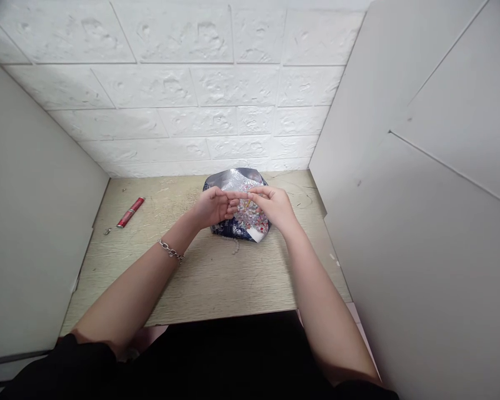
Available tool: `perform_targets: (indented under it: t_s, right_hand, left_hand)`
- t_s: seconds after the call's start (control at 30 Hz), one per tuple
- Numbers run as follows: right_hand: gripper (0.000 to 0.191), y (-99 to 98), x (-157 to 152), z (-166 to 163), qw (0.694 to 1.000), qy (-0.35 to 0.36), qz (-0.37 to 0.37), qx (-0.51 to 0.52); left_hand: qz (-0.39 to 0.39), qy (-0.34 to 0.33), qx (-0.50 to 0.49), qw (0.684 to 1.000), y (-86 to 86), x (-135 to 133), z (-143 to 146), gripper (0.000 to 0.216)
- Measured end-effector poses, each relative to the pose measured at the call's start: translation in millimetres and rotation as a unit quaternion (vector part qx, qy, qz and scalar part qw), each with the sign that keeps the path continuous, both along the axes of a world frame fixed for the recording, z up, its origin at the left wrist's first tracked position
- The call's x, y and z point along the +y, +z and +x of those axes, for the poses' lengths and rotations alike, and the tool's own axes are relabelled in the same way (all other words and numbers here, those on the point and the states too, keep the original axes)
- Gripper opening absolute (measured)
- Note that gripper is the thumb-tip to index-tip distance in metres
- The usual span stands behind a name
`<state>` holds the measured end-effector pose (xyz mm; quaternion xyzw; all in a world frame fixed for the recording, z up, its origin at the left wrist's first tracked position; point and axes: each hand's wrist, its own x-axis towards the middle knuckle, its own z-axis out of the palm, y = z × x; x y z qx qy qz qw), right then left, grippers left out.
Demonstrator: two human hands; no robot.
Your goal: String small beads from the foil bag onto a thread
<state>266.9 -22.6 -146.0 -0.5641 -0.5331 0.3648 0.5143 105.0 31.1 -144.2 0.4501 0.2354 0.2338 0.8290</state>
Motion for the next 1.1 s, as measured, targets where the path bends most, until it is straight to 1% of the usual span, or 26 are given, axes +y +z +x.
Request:
perform_targets:
  t_s: [0.1,0.17,0.27,0.4,0.5,0.6,0.77,1.1]
  right_hand:
    - [0.029,-0.1,0.3,0.9,1.000,-0.001,-0.001,0.000]
    - [0.030,-0.4,0.4,1.4,1.000,-0.003,0.000,-0.002]
    - [0.030,-0.7,0.2,1.6,1.000,-0.006,0.001,-0.007]
    - [0.030,-0.4,-0.4,0.9,1.000,-0.006,0.008,-0.005]
    - [0.028,0.5,-0.6,-0.2,1.000,-0.005,0.016,0.007]
    - [0.027,1.7,-0.4,-1.3,1.000,-0.004,0.018,0.021]
    - [0.027,-0.6,0.4,-1.3,1.000,-0.002,0.020,0.021]
    - [0.025,-13.9,4.7,2.1,0.993,0.003,0.054,-0.103]
  left_hand:
    - [0.076,0.044,0.033,0.996,-3.2,-1.7,4.4,0.022]
    - [0.127,0.065,0.058,0.988,-5.4,-2.8,7.2,0.017]
    - [0.187,0.091,0.076,0.975,-6.6,-4.3,10.3,0.020]
    - [0.244,0.130,0.095,0.956,-2.3,-7.8,12.4,0.022]
    - [0.272,0.151,0.120,0.943,1.6,-10.7,12.7,0.027]
    - [0.299,0.154,0.143,0.931,2.7,-12.2,12.3,0.030]
    - [0.330,0.154,0.169,0.916,1.7,-12.4,12.4,0.027]
    - [0.363,0.167,0.203,0.894,0.6,-12.5,13.4,0.028]
